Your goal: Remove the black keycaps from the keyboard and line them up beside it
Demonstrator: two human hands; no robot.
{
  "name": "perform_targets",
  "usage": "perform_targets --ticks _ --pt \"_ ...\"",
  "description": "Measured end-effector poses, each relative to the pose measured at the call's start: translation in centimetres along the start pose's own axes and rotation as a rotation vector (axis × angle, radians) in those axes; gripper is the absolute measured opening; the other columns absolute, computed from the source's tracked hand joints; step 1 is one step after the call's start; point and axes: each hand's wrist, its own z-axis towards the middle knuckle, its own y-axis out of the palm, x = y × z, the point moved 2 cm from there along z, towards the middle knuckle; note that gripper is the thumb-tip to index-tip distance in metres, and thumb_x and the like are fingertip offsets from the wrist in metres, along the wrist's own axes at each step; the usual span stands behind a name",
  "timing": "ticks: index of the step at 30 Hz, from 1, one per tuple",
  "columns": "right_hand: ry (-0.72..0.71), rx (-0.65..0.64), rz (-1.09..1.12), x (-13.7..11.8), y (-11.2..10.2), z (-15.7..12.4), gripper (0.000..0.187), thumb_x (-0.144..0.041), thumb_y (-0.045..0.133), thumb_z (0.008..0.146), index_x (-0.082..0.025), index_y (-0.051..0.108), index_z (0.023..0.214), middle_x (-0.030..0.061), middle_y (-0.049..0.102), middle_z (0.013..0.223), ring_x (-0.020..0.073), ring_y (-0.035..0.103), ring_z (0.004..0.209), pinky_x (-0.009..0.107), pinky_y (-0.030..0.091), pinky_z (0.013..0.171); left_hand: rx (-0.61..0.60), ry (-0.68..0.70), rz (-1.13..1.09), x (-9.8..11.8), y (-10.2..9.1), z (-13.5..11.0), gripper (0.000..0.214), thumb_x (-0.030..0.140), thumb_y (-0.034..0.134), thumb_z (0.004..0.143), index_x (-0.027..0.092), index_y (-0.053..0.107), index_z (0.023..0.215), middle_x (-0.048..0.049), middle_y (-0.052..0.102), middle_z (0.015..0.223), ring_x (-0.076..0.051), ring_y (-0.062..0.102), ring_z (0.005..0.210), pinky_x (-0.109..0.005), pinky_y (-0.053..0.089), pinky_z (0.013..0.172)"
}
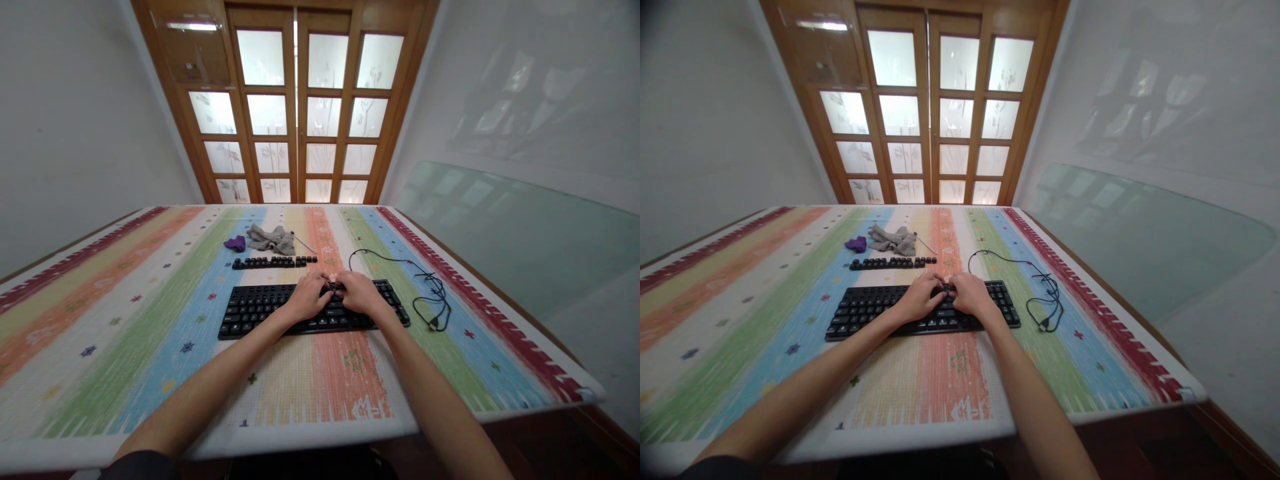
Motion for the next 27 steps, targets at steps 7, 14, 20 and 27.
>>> perform_targets --ticks 7,14,20,27 --pt "-0.014 0.001 0.001 0.10 -0.07 -0.07 0.010 -0.018 0.062 0.083 -0.018 0.070 0.088 0.0094 0.069 0.097 0.0239 0.063 0.091 0.030 0.040 0.067 -0.008 0.022 0.029 0.18 0.05 -0.04 0.013 0.023 0.053 0.089 0.017 0.065 0.087 -0.0102 0.061 0.108 -0.025 0.058 0.100 -0.042 0.047 0.094" --pt "-0.039 -0.001 -0.038 -0.01 -0.18 -0.16 0.014 -0.019 0.059 0.085 -0.018 0.073 0.087 0.0084 0.070 0.095 0.0210 0.063 0.090 0.028 0.039 0.068 -0.022 0.023 0.087 0.43 0.01 -0.05 0.013 0.022 0.051 0.089 0.016 0.063 0.086 -0.0096 0.062 0.106 -0.024 0.059 0.099 -0.040 0.048 0.092" --pt "-0.080 -0.012 -0.055 -0.14 -0.37 -0.34 0.020 -0.017 0.055 0.086 -0.017 0.075 0.084 0.0087 0.069 0.091 0.0198 0.063 0.083 0.029 0.038 0.067 -0.055 0.003 0.138 0.84 -0.11 -0.13 0.014 0.022 0.049 0.091 0.016 0.062 0.091 -0.0103 0.061 0.110 -0.026 0.060 0.101 -0.042 0.049 0.091" --pt "-0.083 -0.003 -0.072 -0.16 -0.24 -0.32 0.021 -0.016 0.054 0.084 -0.017 0.075 0.082 0.0093 0.069 0.088 0.0199 0.062 0.080 0.029 0.037 0.065 -0.076 -0.015 0.153 0.94 -0.13 -0.07 0.016 0.024 0.047 0.092 0.016 0.061 0.095 -0.0106 0.061 0.112 -0.026 0.060 0.103 -0.043 0.048 0.092"
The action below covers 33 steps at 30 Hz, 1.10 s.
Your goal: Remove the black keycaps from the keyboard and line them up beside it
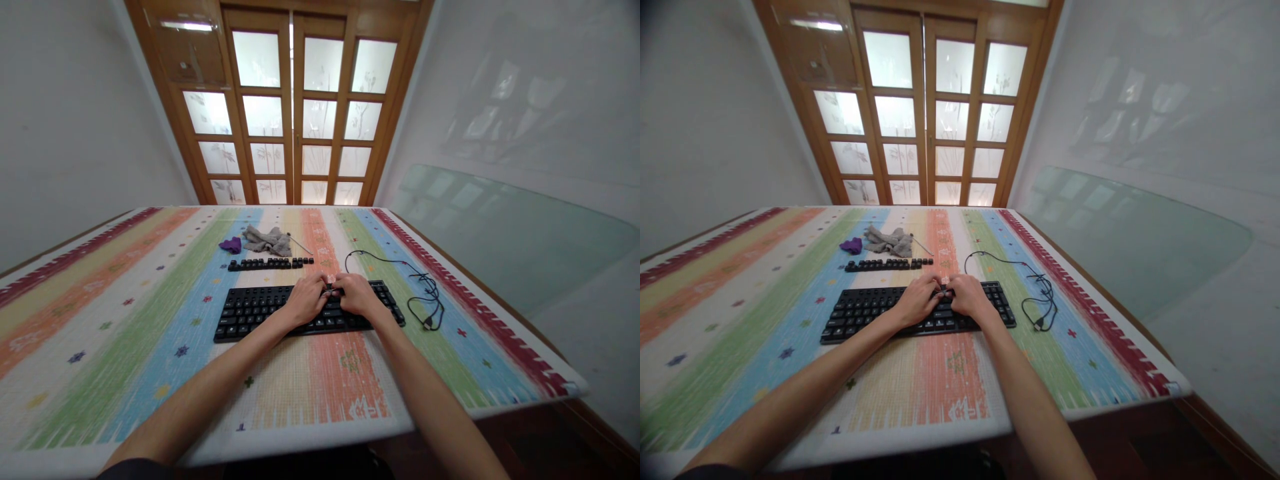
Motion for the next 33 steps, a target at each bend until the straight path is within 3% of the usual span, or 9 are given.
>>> perform_targets --ticks 5,13,33 --pt "0.058 0.019 -0.008 -0.08 0.13 -0.02 0.020 -0.017 0.056 0.084 -0.017 0.076 0.081 0.0097 0.069 0.088 0.0208 0.062 0.081 0.030 0.036 0.063 -0.010 0.011 0.026 0.10 -0.11 0.06 0.014 0.022 0.048 0.092 0.017 0.061 0.095 -0.0096 0.062 0.112 -0.025 0.060 0.103 -0.041 0.048 0.092" --pt "-0.002 0.004 0.001 0.25 0.13 0.18 0.019 -0.014 0.057 0.082 -0.017 0.075 0.076 0.0086 0.070 0.085 0.0192 0.062 0.079 0.029 0.036 0.063 -0.063 0.018 0.098 0.45 -0.32 0.05 0.017 0.024 0.046 0.095 0.016 0.059 0.103 -0.0103 0.061 0.118 -0.027 0.060 0.106 -0.043 0.047 0.092" --pt "-0.025 0.051 0.010 0.34 0.40 0.13 0.019 -0.012 0.057 0.081 -0.015 0.074 0.073 0.0086 0.068 0.080 0.0181 0.061 0.074 0.029 0.035 0.062 -0.057 0.033 0.098 0.30 -0.24 -0.02 0.020 0.025 0.043 0.095 0.016 0.056 0.107 -0.0111 0.060 0.115 -0.025 0.060 0.102 -0.041 0.049 0.092"
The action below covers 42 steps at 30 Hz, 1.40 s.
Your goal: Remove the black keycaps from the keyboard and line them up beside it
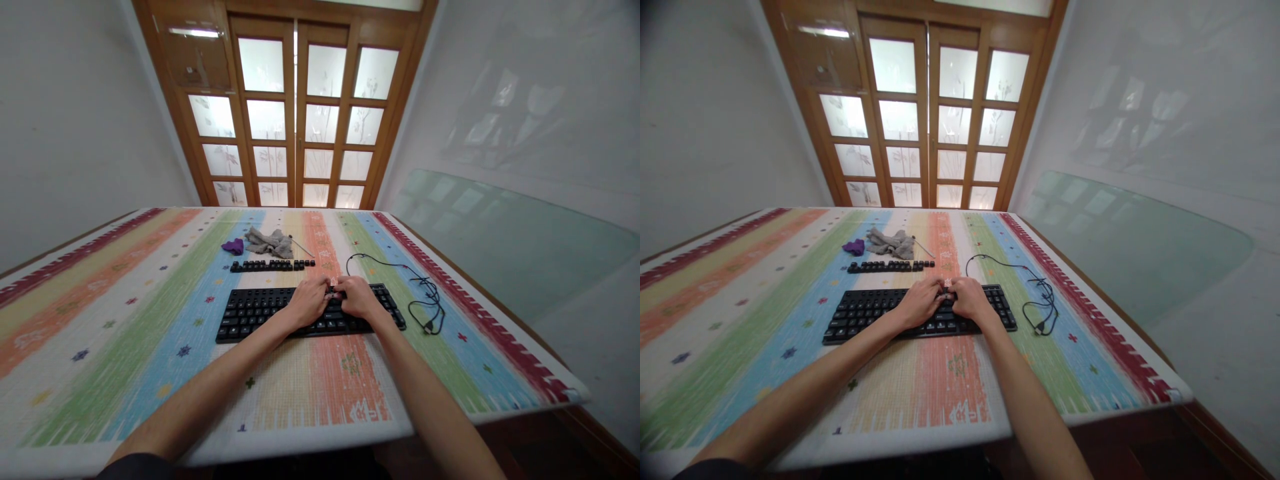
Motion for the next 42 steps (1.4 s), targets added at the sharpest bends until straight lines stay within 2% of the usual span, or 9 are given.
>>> perform_targets --ticks 11,19,24,27,31,36,39,42 --pt "-0.027 0.083 0.084 0.7 0.0 0.0 0.021 -0.012 0.056 0.082 -0.015 0.073 0.072 0.0069 0.064 0.076 0.0166 0.058 0.072 0.027 0.035 0.063 0.039 -0.003 -0.030 -0.3 -0.4 0.3 0.020 0.027 0.041 0.098 0.016 0.057 0.104 -0.0115 0.060 0.116 -0.025 0.061 0.101 -0.041 0.049 0.091" --pt "-0.042 0.263 0.289 0.8 -0.7 -0.2 0.015 -0.023 0.060 0.088 -0.017 0.074 0.090 0.0058 0.062 0.085 0.0151 0.056 0.075 0.025 0.040 0.069 0.129 0.023 -0.115 -1.4 -1.4 0.4 0.015 0.024 0.044 0.097 0.017 0.057 0.099 -0.0110 0.058 0.121 -0.024 0.059 0.110 -0.040 0.047 0.098" --pt "-0.081 0.262 0.377 0.3 -0.6 0.1 0.010 -0.019 0.064 0.087 -0.017 0.072 0.091 0.0049 0.062 0.086 0.0156 0.058 0.078 0.026 0.042 0.073 0.157 0.037 -0.108 -1.6 -2.0 -0.3 0.015 0.026 0.044 0.097 0.017 0.057 0.100 -0.0112 0.058 0.122 -0.024 0.058 0.112 -0.040 0.047 0.098" --pt "-0.080 0.251 0.383 0.1 -0.5 0.6 0.009 -0.018 0.064 0.087 -0.016 0.071 0.092 0.0050 0.063 0.086 0.0157 0.059 0.079 0.026 0.043 0.074 0.161 0.028 -0.103 -2.2 -2.8 -1.1 0.018 0.031 0.044 0.097 0.017 0.056 0.100 -0.0105 0.061 0.113 -0.024 0.059 0.107 -0.040 0.048 0.095" --pt "-0.028 0.241 0.312 0.0 -0.4 1.7 0.009 -0.019 0.064 0.087 -0.017 0.072 0.090 0.0057 0.065 0.087 0.0163 0.059 0.080 0.026 0.042 0.074 0.214 -0.090 -0.099 -4.9 -4.9 -2.9 0.023 0.036 0.046 0.095 0.018 0.057 0.103 -0.0102 0.065 0.106 -0.025 0.060 0.101 -0.041 0.048 0.092" --pt "0.053 0.136 0.186 0.0 0.1 4.0 0.009 -0.022 0.066 0.086 -0.016 0.073 0.085 0.0068 0.069 0.084 0.0176 0.061 0.080 0.026 0.041 0.071 0.336 -0.318 -0.103 -10.7 -7.5 -6.1 0.020 0.035 0.049 0.091 0.019 0.060 0.091 -0.0072 0.068 0.093 -0.023 0.064 0.091 -0.037 0.050 0.088" --pt "0.113 0.070 0.149 0.1 0.5 5.4 0.013 -0.026 0.065 0.086 -0.016 0.074 0.088 0.0073 0.072 0.087 0.0181 0.063 0.082 0.025 0.039 0.068 0.450 -0.498 -0.152 -14.2 -8.1 -8.4 0.019 0.034 0.050 0.087 0.019 0.061 0.092 -0.0063 0.069 0.090 -0.021 0.065 0.082 -0.034 0.051 0.081" --pt "0.148 0.013 0.098 0.2 0.9 6.6 0.019 -0.031 0.064 0.087 -0.016 0.075 0.086 0.0080 0.074 0.089 0.0181 0.063 0.081 0.025 0.036 0.064 0.515 -0.636 -0.147 -16.6 -8.1 -10.1 0.023 0.031 0.051 0.085 0.017 0.060 0.100 -0.0068 0.070 0.091 -0.020 0.065 0.076 -0.034 0.052 0.080"
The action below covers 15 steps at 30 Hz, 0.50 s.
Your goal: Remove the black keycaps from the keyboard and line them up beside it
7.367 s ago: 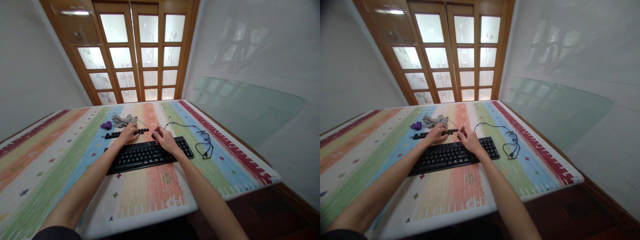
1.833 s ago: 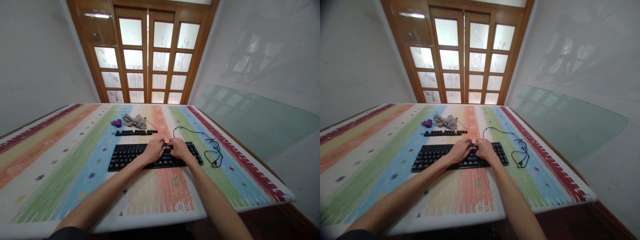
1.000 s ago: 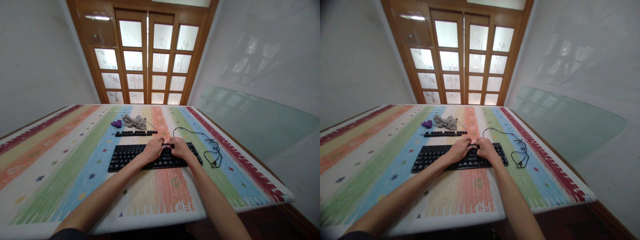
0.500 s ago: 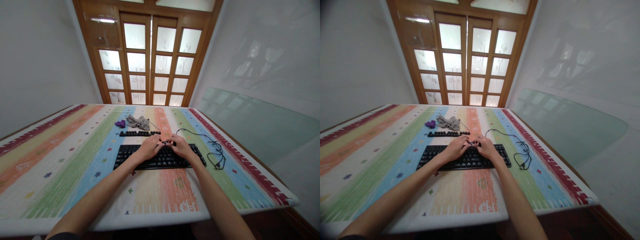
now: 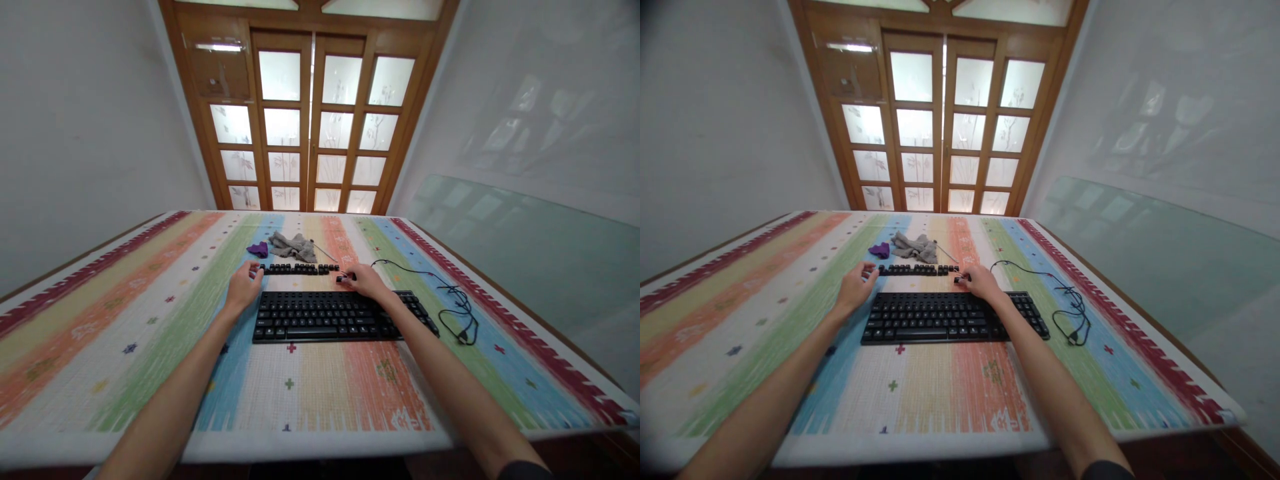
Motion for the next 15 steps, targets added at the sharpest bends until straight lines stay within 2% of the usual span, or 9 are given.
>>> perform_targets --ticks 4,8,15 --pt "0.053 -0.029 -0.060 0.2 0.4 1.1 0.024 -0.035 0.062 0.088 -0.016 0.076 0.085 0.0079 0.074 0.083 0.0177 0.064 0.077 0.025 0.032 0.059 0.009 -0.063 0.066 -1.7 -0.1 0.0 0.023 0.029 0.050 0.084 0.017 0.060 0.101 -0.0079 0.070 0.090 -0.021 0.066 0.076 -0.035 0.051 0.080" --pt "0.094 -0.017 -0.063 0.3 0.8 1.5 0.026 -0.036 0.059 0.089 -0.017 0.077 0.084 0.0077 0.073 0.079 0.0175 0.064 0.074 0.025 0.031 0.057 0.028 -0.073 0.090 -2.3 0.2 0.1 0.024 0.028 0.049 0.084 0.016 0.060 0.102 -0.0089 0.070 0.091 -0.022 0.066 0.078 -0.036 0.051 0.081" --pt "0.153 0.008 -0.060 0.1 1.6 2.0 0.024 -0.036 0.060 0.087 -0.018 0.076 0.086 0.0089 0.074 0.086 0.0186 0.063 0.077 0.026 0.033 0.059 0.087 -0.117 0.041 -3.2 0.4 0.3 0.025 0.025 0.048 0.083 0.016 0.060 0.104 -0.0092 0.070 0.096 -0.020 0.065 0.075 -0.035 0.051 0.082"
